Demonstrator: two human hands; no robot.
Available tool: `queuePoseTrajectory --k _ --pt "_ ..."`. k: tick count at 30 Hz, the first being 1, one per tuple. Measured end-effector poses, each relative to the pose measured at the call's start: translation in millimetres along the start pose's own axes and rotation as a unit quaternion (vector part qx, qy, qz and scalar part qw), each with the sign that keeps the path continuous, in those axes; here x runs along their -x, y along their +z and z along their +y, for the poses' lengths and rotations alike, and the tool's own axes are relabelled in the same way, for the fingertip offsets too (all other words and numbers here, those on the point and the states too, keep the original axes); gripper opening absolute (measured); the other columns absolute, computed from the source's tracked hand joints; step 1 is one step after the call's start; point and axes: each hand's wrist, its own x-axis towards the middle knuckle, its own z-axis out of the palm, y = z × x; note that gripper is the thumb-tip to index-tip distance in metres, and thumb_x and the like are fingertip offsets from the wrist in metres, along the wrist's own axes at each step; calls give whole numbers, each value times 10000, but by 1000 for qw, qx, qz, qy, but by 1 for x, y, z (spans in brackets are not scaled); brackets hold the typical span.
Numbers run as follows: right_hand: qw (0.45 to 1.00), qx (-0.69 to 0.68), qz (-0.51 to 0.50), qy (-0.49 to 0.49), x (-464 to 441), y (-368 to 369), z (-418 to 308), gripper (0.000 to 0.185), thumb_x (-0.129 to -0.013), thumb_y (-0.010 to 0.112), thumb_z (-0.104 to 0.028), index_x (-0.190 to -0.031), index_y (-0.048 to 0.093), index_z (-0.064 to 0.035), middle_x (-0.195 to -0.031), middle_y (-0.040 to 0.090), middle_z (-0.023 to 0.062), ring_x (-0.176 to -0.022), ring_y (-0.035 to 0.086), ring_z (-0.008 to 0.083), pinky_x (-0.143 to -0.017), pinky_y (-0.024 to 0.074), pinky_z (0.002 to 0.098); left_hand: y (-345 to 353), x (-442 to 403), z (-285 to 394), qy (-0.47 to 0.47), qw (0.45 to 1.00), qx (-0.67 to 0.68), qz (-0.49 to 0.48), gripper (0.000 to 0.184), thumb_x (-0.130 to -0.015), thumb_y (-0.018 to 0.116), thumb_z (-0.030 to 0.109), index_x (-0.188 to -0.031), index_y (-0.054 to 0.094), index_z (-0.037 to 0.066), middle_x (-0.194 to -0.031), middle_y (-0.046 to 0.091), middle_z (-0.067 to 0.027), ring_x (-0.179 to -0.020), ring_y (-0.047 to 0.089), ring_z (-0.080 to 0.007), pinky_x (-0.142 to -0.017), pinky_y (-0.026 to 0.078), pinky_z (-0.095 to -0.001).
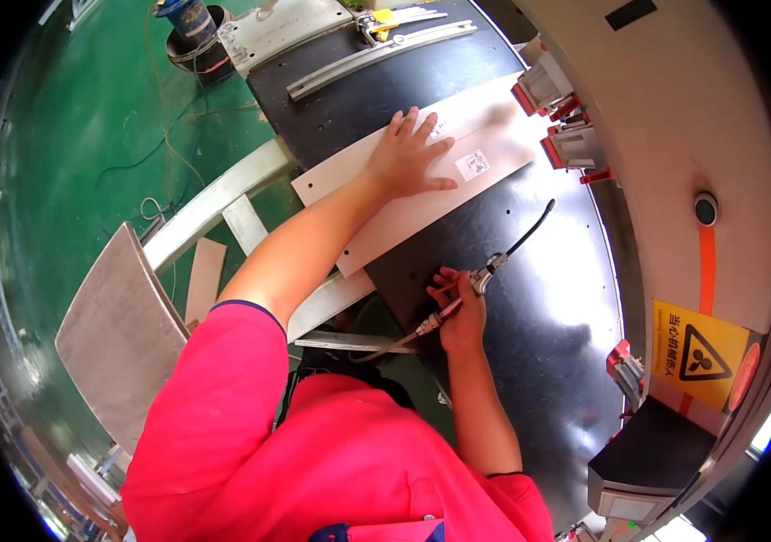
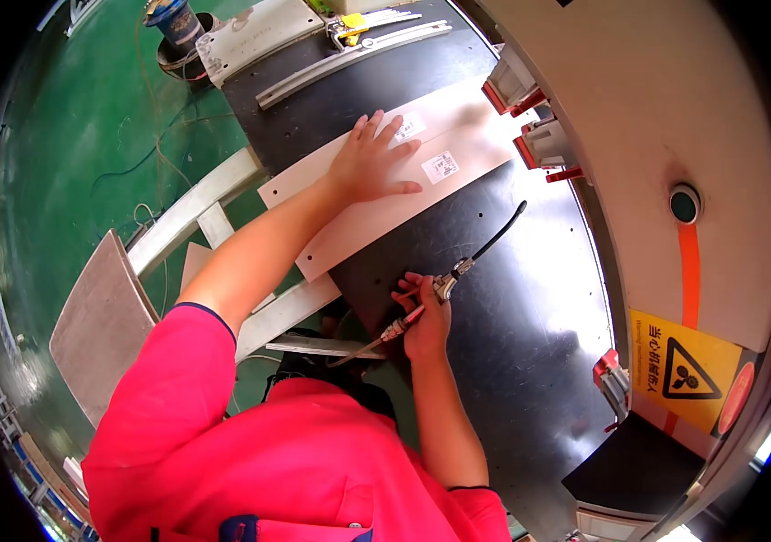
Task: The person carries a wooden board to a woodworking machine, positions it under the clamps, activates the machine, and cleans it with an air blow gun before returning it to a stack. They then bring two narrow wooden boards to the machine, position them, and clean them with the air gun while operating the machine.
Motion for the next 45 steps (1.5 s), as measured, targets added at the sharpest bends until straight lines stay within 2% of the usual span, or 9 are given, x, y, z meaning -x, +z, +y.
queuePoseTrajectory --k 3,12,18,24,29,32,35,38,45 --pt "1000 19 3 -4 0 1 0 192 -1009 552 -254 -1022 581 -64 -1091 644 139 -965 637 247 -800 572 414 2 -8 -1 -9 1000 -3 -22 751 -797 568 734 -1324 585 198 -1441 418 -223 -1350 339 -500 -1141 233 -580" --pt "999 34 -1 -6 -3 3 -1 244 -1004 563 -250 -1046 580 -10 -1040 655 136 -916 645 227 -767 579 385 2 -2 17 -8 998 24 -49 756 -808 555 728 -1309 595 164 -1439 439 -236 -1357 327 -511 -1138 231 -580" --pt "1000 8 5 -5 -4 3 -6 268 -999 574 -244 -1071 577 14 -1049 649 133 -924 645 219 -754 582 368 5 2 43 -24 999 30 13 632 -808 656 608 -1252 618 159 -1393 456 -206 -1299 372 -500 -1101 271 -599" --pt "996 -32 72 -51 -25 10 -23 361 -977 622 -242 -1202 555 33 -1083 620 106 -955 642 196 -822 564 334 1 11 52 -52 998 32 26 590 -818 665 573 -1237 618 161 -1404 433 -201 -1289 366 -505 -1084 282 -604" --pt "996 -61 15 -68 -52 22 -44 440 -998 583 -233 -1327 505 49 -1369 511 86 -1159 535 166 -1012 461 319 2 14 60 -82 995 27 43 596 -814 671 562 -1244 615 154 -1409 429 -221 -1284 361 -539 -1069 292 -612" --pt "995 -57 -21 -81 -68 18 -41 180 -1001 555 -228 -1044 565 -54 -1536 382 112 -1266 484 204 -1083 412 383 5 5 59 -91 995 19 41 598 -812 674 553 -1250 614 149 -1413 433 -235 -1276 371 -551 -1062 299 -619" --pt "996 -63 -13 -67 -70 26 -43 275 -1019 531 -206 -1162 572 26 -1439 477 64 -1181 529 176 -1020 455 338 8 -4 50 -81 995 19 53 592 -811 675 537 -1253 613 147 -1411 441 -247 -1268 384 -550 -1057 305 -624" --pt "994 -89 -16 -59 -68 31 -44 193 -1028 498 -188 -995 570 -13 -1500 426 92 -1244 508 205 -1043 445 351 11 -4 49 -69 996 18 56 583 -813 675 521 -1253 611 145 -1410 446 -250 -1262 394 -543 -1053 315 -623" --pt "989 -104 -73 -76 -76 19 -40 213 -1036 468 -207 -948 563 -38 -1570 322 126 -1376 409 265 -1124 375 422 8 -1 46 -55 996 4 64 561 -828 660 513 -1246 611 142 -1402 452 -229 -1242 412 -521 -1036 341 -611"
